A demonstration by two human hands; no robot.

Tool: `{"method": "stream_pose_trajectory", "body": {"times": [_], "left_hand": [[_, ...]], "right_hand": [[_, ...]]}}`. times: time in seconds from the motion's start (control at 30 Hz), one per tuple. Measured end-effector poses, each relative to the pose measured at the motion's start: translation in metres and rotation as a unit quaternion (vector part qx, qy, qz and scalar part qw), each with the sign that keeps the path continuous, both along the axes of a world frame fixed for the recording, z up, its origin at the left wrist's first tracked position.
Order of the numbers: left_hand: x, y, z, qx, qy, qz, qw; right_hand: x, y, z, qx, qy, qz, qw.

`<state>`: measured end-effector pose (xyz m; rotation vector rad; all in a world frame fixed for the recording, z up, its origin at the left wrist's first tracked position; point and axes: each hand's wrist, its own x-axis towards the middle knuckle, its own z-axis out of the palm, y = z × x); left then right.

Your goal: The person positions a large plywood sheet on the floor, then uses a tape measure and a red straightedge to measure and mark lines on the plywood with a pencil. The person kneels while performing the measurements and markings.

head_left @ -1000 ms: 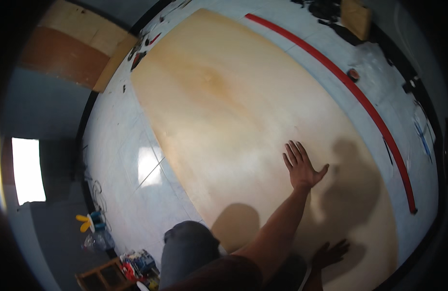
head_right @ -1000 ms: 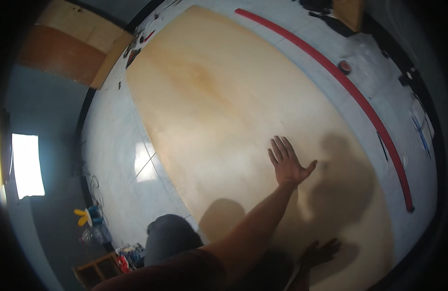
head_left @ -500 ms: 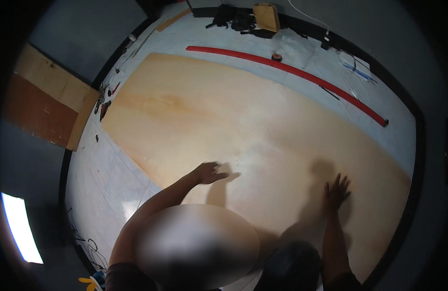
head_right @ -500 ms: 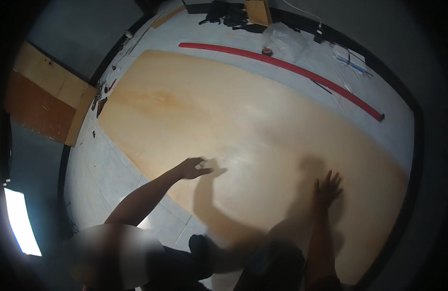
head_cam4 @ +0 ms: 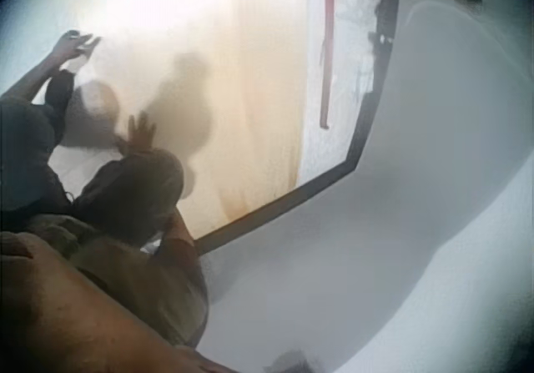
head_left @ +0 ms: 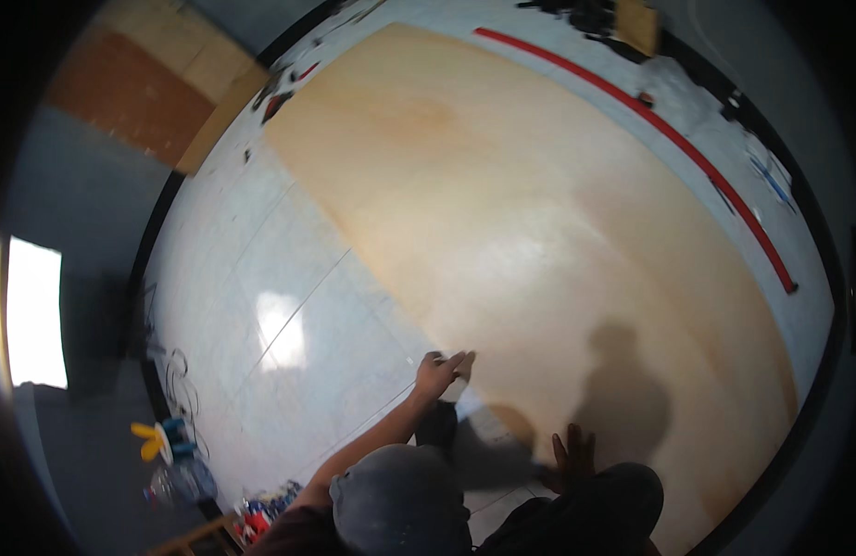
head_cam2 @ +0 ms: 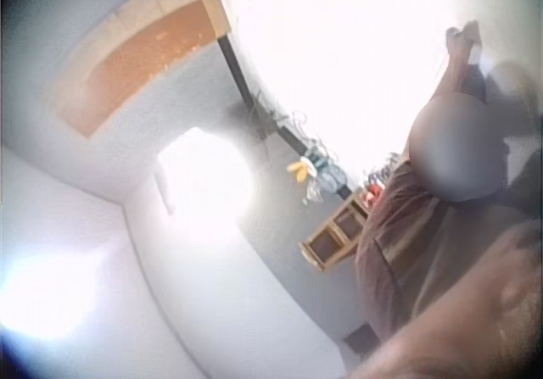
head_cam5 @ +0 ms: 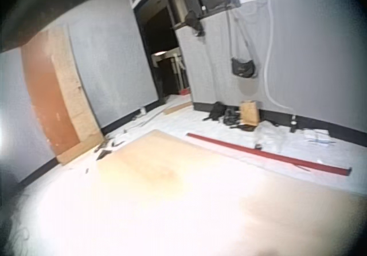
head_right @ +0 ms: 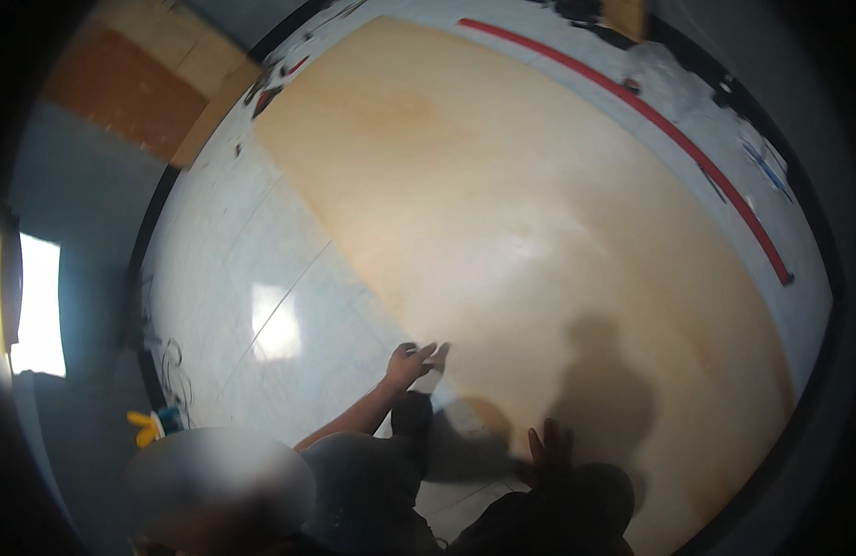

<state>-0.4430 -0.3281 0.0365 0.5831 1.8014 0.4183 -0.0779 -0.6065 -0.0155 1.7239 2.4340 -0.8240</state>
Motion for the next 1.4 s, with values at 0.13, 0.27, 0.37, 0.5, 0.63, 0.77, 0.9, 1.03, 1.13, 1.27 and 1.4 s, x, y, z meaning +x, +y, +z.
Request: {"method": "stream_pose_trajectory", "body": {"times": [0.13,0.27,0.37,0.5,0.63,0.77,0.9,1.03,1.13,1.27,1.4], "left_hand": [[-0.003,-0.006,0.025,0.011,-0.100,0.085,0.991],[-0.029,-0.023,0.009,0.020,-0.199,0.123,0.972],[-0.037,-0.022,-0.016,0.017,-0.215,0.107,0.971],[-0.030,-0.022,-0.015,0.011,-0.236,0.124,0.964],[-0.030,-0.025,-0.024,0.026,-0.133,0.206,0.969],[-0.039,-0.021,-0.029,0.066,-0.219,0.218,0.949],[-0.041,-0.020,-0.052,0.073,-0.238,0.259,0.933],[-0.060,-0.026,-0.087,0.063,-0.232,0.266,0.933],[-0.072,-0.031,-0.097,0.208,-0.141,-0.022,0.968],[-0.073,-0.016,-0.097,0.125,-0.207,0.136,0.961],[-0.058,-0.002,-0.071,0.151,-0.008,-0.013,0.988]], "right_hand": [[0.014,0.015,0.010,0.029,-0.055,0.072,0.995],[-0.018,0.058,0.052,-0.067,-0.084,0.108,0.988],[-0.011,0.035,0.031,0.027,-0.027,0.114,0.993],[-0.015,0.038,0.051,-0.001,-0.093,0.148,0.985],[-0.028,0.041,0.058,-0.105,-0.061,0.156,0.980],[-0.007,0.011,0.051,0.086,0.207,0.097,0.970],[-0.007,0.000,0.049,0.136,0.109,0.167,0.970],[-0.028,-0.010,0.084,-0.231,0.498,-0.180,0.816],[-0.058,0.051,0.151,-0.375,0.609,-0.591,0.372],[-0.046,0.074,0.165,-0.312,0.685,-0.655,-0.070],[-0.002,0.021,0.079,-0.274,0.736,-0.380,-0.489]]}}
